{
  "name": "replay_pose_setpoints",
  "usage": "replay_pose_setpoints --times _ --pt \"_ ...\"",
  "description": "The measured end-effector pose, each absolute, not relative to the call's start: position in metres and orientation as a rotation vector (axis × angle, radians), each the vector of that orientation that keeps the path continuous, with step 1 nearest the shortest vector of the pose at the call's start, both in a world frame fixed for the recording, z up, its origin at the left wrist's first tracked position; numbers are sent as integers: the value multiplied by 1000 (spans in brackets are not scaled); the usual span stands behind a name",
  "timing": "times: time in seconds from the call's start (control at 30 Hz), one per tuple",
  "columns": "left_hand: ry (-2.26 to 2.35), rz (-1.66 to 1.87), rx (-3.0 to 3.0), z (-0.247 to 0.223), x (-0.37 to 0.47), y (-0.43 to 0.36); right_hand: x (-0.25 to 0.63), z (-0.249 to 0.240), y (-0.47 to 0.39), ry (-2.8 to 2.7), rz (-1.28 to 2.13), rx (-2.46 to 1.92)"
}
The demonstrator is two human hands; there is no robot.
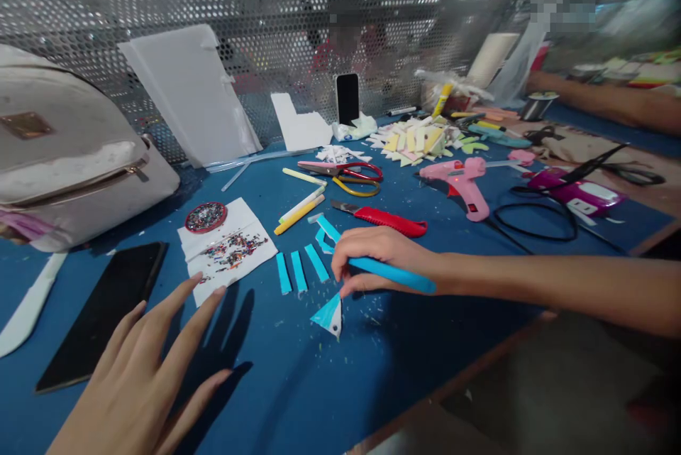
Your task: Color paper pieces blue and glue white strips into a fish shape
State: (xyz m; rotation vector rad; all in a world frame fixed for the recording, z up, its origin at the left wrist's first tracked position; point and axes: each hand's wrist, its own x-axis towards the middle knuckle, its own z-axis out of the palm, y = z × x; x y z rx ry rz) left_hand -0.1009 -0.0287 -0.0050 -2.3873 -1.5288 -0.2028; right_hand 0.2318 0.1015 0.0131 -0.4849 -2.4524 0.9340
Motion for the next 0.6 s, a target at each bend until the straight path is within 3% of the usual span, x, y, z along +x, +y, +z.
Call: replay_pose_setpoints --times 0.6 --pt "-1398 -203 -2442 -11 -97 -27 236 4 102 -2640 843 -468"
